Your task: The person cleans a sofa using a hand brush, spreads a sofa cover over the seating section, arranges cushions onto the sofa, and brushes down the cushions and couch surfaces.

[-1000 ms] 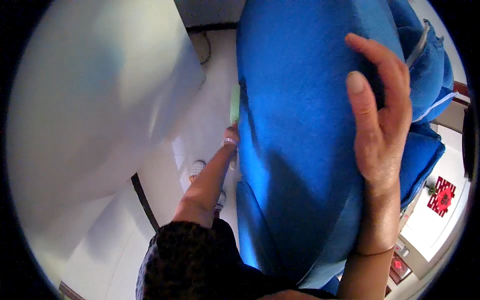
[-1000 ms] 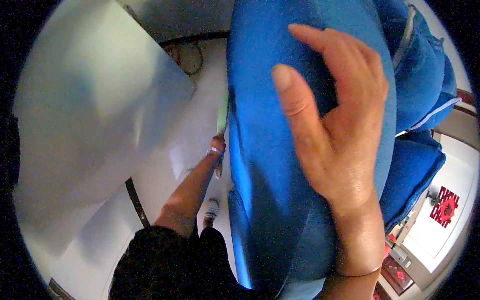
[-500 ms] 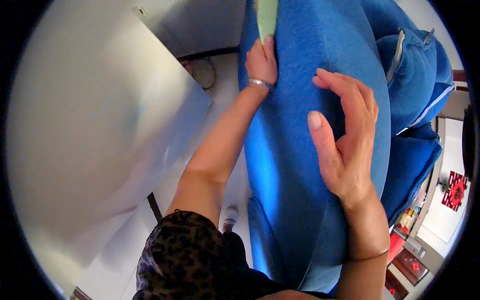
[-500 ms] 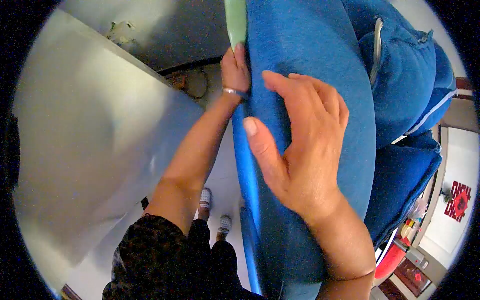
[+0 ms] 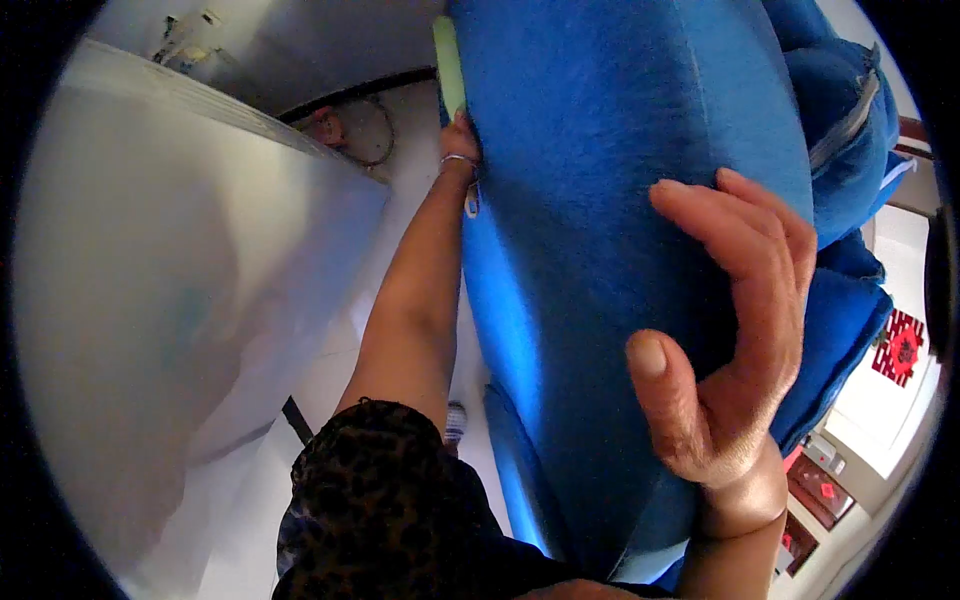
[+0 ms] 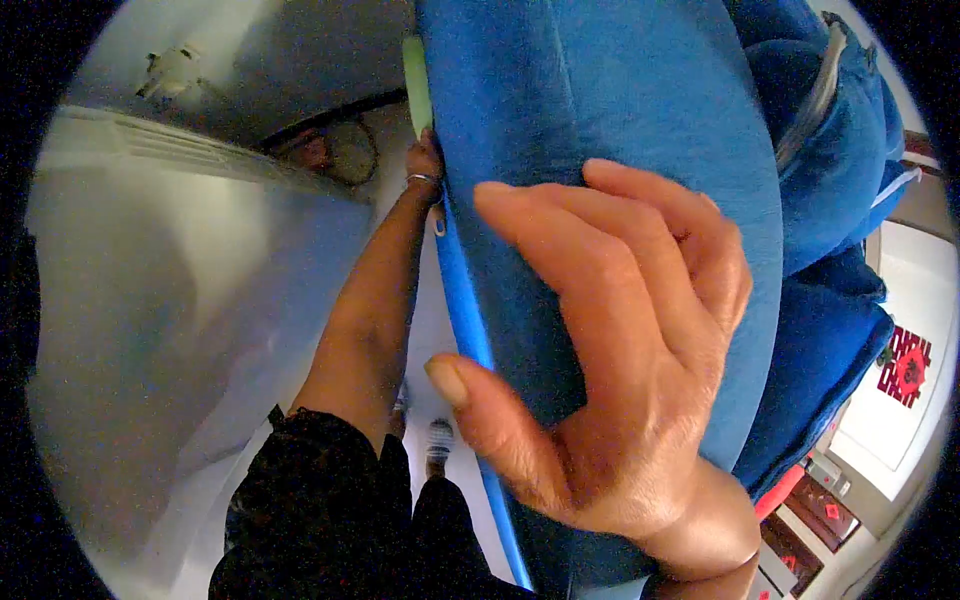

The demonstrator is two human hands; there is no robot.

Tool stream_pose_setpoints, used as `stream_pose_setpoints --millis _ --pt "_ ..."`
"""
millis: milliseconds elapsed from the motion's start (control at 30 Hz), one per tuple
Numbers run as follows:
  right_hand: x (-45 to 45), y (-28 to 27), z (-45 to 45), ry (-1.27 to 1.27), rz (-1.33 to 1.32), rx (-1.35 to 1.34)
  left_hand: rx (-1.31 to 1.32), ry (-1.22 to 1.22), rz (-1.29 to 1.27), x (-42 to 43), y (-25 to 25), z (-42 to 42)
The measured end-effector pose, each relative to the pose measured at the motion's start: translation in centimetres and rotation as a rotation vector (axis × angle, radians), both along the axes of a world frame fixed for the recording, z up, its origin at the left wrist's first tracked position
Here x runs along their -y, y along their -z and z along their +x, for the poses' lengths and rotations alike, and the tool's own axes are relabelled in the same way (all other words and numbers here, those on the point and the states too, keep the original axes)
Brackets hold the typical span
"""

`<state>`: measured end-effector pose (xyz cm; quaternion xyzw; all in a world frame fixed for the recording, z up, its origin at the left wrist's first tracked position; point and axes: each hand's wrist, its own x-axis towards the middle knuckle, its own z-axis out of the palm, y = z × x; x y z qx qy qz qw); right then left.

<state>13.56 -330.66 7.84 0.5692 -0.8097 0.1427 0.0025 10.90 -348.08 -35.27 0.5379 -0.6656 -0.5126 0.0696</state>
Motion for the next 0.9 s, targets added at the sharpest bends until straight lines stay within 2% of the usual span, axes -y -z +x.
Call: stream_pose_setpoints --millis 67,167,267,300,333,400,533,600,667,733,800,867,900 --pt "-0.2 0.2 -0.3 -0.005 0.034 -0.017 0.092 0.137 -0.009 -1.4 6.2 2.0" --pt "-0.5 0.4 0.3 0.059 0.088 -0.060 0.274 0.345 0.151 -4.8 10.6 6.4" --pt "-0.2 1.1 1.1 0.074 0.066 -0.057 0.419 0.301 0.380 -12.7 20.1 13.1" --pt "-0.2 1.5 1.4 0.058 0.036 -0.042 0.438 0.239 0.472 -16.2 21.7 16.1" --pt "-0.1 1.8 1.7 0.042 0.007 -0.027 0.464 0.311 0.474 -19.4 22.8 19.1" --pt "-0.4 2.7 1.3 0.013 -0.096 0.025 0.442 0.420 0.470 -24.6 18.0 24.1" --pt "-1.1 3.5 -0.2 0.041 -0.245 0.055 0.408 0.581 0.453 -31.9 5.0 30.5" --pt "-1.2 4.5 -0.6 0.056 -0.351 0.030 0.458 0.716 0.470 -34.8 1.8 34.5" --pt "-1.6 6.6 -0.4 0.059 -0.432 0.024 0.537 0.956 0.591 -37.7 3.8 40.8" --pt "-2.3 5.2 -1.1 0.088 -0.417 0.074 0.594 1.420 0.223 -37.9 -0.3 43.6" --pt "-3.4 4.3 -1.1 0.071 -0.365 0.135 0.636 1.239 0.338 -38.1 -0.4 47.4" --pt "-5.2 4.0 -0.8 0.071 -0.384 0.210 0.575 1.008 0.347 -36.0 -2.8 48.4" --pt "-4.8 6.3 0.1 0.068 -0.387 0.235 0.482 0.871 0.296 -33.5 -1.9 48.8"
